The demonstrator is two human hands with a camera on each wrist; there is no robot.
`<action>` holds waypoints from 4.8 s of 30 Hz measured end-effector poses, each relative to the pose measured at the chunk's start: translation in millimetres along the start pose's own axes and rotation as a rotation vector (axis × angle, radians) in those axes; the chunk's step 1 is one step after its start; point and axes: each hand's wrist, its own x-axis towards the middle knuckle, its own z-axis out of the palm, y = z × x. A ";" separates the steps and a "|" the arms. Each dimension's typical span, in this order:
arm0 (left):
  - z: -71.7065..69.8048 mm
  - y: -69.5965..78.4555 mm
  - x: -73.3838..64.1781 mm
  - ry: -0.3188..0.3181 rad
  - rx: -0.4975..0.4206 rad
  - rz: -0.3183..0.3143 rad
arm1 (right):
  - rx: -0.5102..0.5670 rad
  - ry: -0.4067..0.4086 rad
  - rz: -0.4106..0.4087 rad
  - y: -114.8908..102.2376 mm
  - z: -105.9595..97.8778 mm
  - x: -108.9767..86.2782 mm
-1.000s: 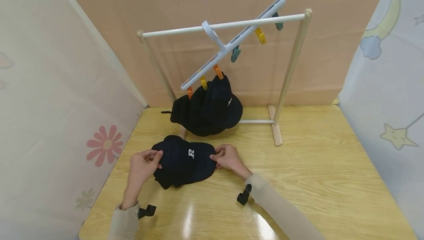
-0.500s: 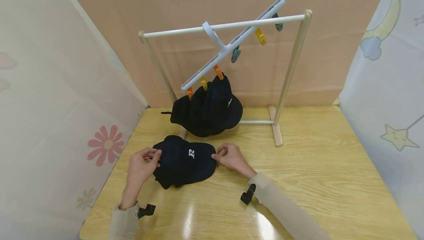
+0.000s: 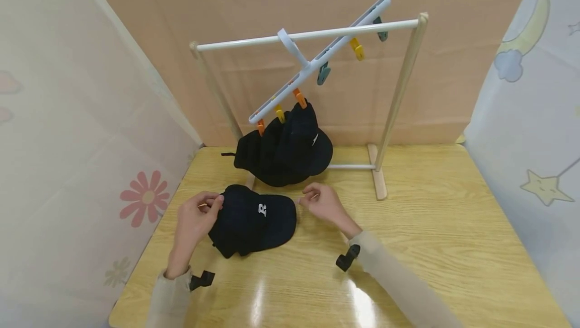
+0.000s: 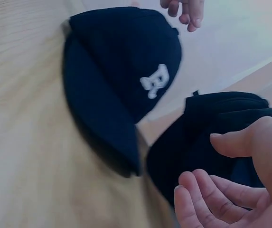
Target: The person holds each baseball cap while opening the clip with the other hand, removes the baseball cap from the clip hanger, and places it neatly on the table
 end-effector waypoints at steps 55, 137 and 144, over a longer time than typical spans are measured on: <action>31.8 103.7 66.9 -0.162 -0.169 0.296 | 0.072 0.240 -0.292 -100.1 -99.3 24.8; 116.0 142.0 130.0 -0.135 -0.143 0.243 | 0.136 0.057 -0.470 -144.2 -115.6 121.9; 121.9 143.6 133.4 -0.123 -0.149 0.219 | 0.114 0.057 -0.500 -141.5 -116.8 126.3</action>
